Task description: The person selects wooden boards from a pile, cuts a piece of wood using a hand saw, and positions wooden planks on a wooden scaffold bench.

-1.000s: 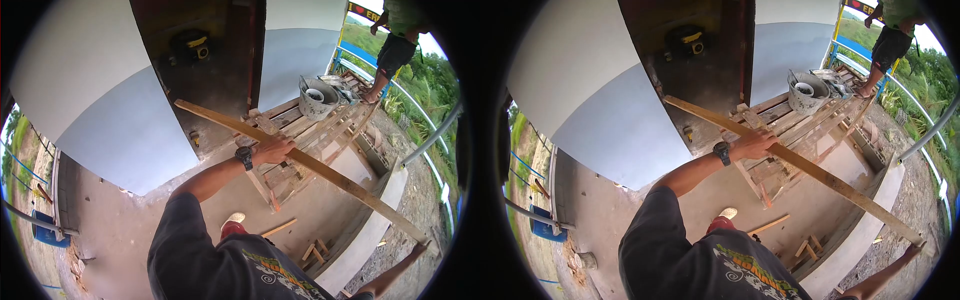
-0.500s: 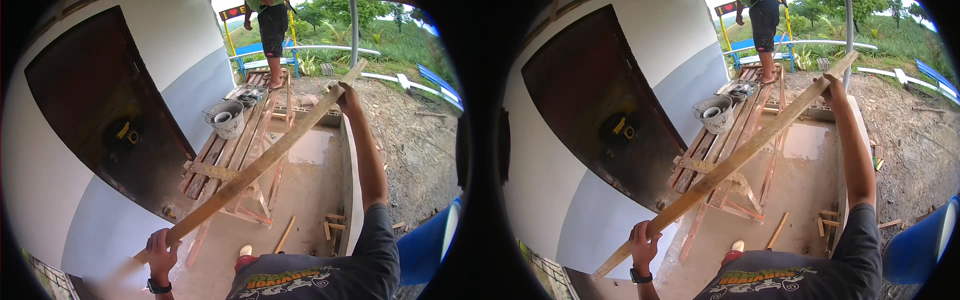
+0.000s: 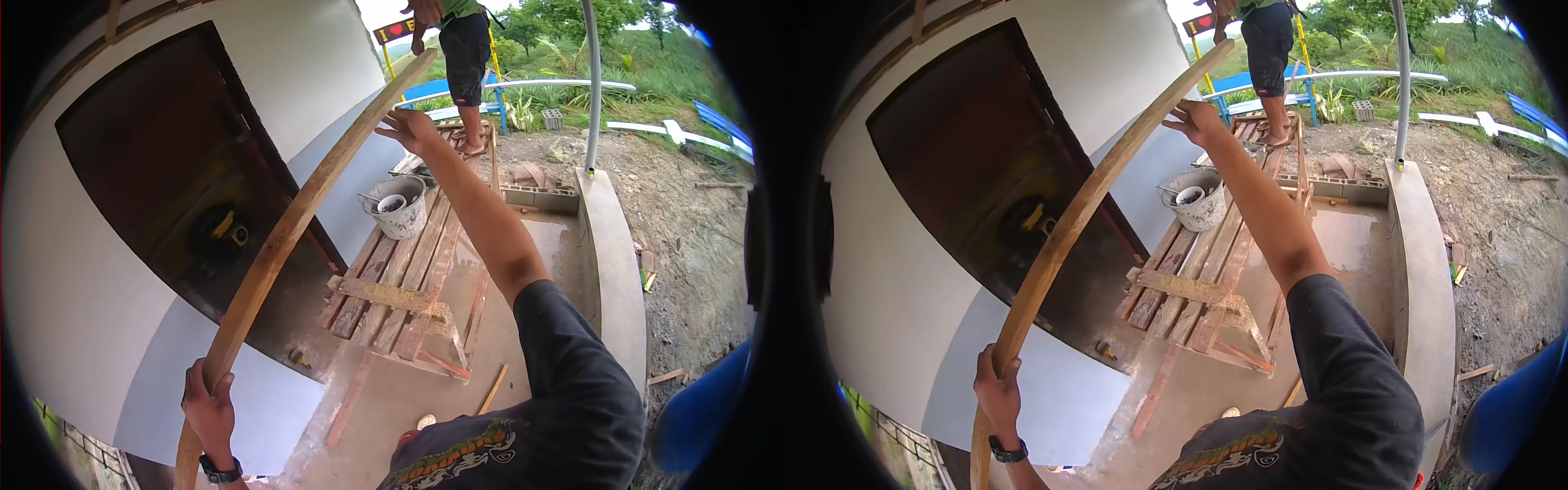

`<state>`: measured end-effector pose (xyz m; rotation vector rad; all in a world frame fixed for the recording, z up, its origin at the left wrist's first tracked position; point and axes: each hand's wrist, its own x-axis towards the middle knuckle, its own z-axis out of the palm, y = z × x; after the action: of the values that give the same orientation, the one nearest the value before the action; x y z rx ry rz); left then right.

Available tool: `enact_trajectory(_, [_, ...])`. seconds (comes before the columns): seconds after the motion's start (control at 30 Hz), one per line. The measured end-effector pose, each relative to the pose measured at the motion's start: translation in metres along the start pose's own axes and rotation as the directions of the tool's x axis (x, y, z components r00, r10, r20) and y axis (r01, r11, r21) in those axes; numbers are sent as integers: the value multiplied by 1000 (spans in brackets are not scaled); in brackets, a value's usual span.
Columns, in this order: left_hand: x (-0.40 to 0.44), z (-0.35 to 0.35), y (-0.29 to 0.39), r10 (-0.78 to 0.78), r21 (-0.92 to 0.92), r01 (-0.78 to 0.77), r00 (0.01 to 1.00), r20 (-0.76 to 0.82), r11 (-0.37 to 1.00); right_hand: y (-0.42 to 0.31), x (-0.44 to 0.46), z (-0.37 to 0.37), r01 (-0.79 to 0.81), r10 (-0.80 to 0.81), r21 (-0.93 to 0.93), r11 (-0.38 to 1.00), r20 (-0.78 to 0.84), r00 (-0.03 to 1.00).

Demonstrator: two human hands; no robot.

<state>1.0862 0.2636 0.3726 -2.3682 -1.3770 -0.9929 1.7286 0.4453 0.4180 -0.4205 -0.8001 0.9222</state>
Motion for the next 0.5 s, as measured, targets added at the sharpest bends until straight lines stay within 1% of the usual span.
enact_trajectory(0.07, [26, 5, -12, 5, 25, -5, 1000, -30, 1000, 17, 16, 21, 48, -48, -2, 999, -38, 998])
enact_trajectory(0.1, [39, 6, -15, -15, 5, 16, 999, -39, 1000, 24, 21, 31, 59, -58, 12, 998, -77, 995])
enact_trajectory(0.23, [84, 9, -31, -22, -17, 21, 997, -72, 1000, 61, 17, 66, 14, -16, -36, 999, -32, 999])
enact_trajectory(0.3, [104, 12, -41, -12, -20, 11, 996, -90, 1000, 98, -21, 99, -78, 77, -95, 992, -7, 997])
enact_trajectory(0.33, [117, 13, -45, 8, -23, -10, 994, -106, 1000, 127, -38, 110, -136, 139, -58, 989, 60, 988])
enact_trajectory(0.37, [129, 14, -45, -3, -21, 1, 994, -112, 1000, 159, -57, 123, -197, 206, -91, 976, 102, 973])
enact_trajectory(0.4, [142, 15, -43, -12, -16, 11, 997, -81, 1000, 185, -77, 137, -261, 285, -136, 956, 206, 936])
enact_trajectory(0.43, [159, 16, -40, -21, -12, 20, 998, -57, 1000, 209, -95, 156, -325, 354, -150, 934, 242, 904])
enact_trajectory(0.47, [177, 18, -35, -2, 30, 4, 999, -41, 1000, 231, -113, 173, -389, 421, -165, 906, 274, 865])
enact_trajectory(0.5, [198, 23, -29, 16, 70, -15, 1000, -23, 997, 253, -127, 187, -420, 454, -170, 891, 321, 831])
